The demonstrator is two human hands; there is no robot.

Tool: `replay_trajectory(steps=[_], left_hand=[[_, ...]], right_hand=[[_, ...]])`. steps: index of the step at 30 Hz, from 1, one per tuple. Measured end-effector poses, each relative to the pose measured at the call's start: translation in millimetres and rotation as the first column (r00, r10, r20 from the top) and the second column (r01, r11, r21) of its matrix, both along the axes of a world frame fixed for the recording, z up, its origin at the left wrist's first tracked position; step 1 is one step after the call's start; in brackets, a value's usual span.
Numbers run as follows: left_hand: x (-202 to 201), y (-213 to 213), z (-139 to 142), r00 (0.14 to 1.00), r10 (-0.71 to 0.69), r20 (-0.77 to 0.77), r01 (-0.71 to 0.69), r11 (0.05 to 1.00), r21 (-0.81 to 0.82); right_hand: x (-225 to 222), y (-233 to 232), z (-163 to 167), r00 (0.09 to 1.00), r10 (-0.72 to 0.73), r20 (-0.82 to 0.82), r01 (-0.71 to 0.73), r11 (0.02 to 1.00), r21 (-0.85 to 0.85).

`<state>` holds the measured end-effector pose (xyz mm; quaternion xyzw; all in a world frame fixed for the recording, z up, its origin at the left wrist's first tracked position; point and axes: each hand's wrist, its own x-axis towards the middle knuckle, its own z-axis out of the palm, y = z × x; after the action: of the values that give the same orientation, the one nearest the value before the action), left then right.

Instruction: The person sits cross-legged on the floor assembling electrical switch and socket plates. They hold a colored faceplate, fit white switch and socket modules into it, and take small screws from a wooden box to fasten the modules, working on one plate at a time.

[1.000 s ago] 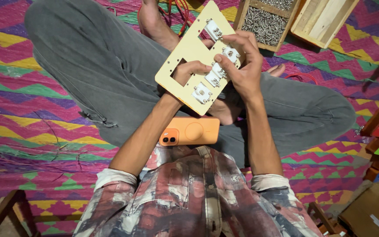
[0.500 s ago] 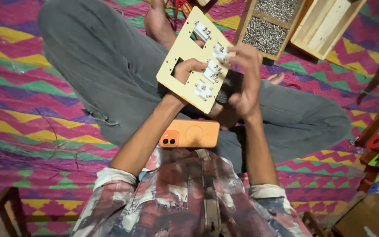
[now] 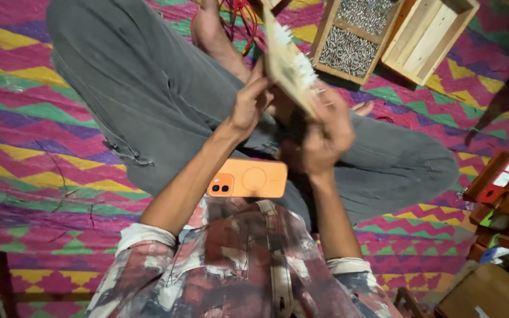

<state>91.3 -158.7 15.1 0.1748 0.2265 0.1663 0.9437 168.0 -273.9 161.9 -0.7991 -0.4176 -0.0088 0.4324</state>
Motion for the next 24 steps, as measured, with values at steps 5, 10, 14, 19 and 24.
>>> replay_trajectory(steps=[5, 10, 14, 19, 24], left_hand=[[6.7, 12.9, 39.5, 0.989, 0.142, -0.029, -0.11, 0.865, 0.489], [6.8, 18.4, 60.7, 0.995, 0.089, -0.035, -0.071, 0.934, 0.349], [5.2, 18.9, 69.1, 0.999, 0.028, -0.019, -0.025, 0.991, 0.135], [5.2, 22.7, 74.8, 0.998, 0.037, -0.053, -0.032, 0.996, 0.084], [4.3, 18.5, 72.6, 0.995, 0.004, -0.098, 0.013, 0.985, 0.173]], right_hand=[[50.9, -8.7, 2.4, 0.576, -0.027, -0.817, 0.48, 0.82, 0.311], [64.4, -29.1, -6.8, 0.276, 0.092, -0.957, 0.493, 0.841, 0.223], [55.6, -40.2, -11.2, 0.164, 0.025, -0.986, 0.456, 0.885, 0.098], [53.6, -45.0, -8.9, 0.501, -0.138, -0.854, 0.29, 0.957, 0.016], [82.8, -32.7, 1.1, 0.752, -0.248, -0.61, 0.245, 0.965, -0.09]])
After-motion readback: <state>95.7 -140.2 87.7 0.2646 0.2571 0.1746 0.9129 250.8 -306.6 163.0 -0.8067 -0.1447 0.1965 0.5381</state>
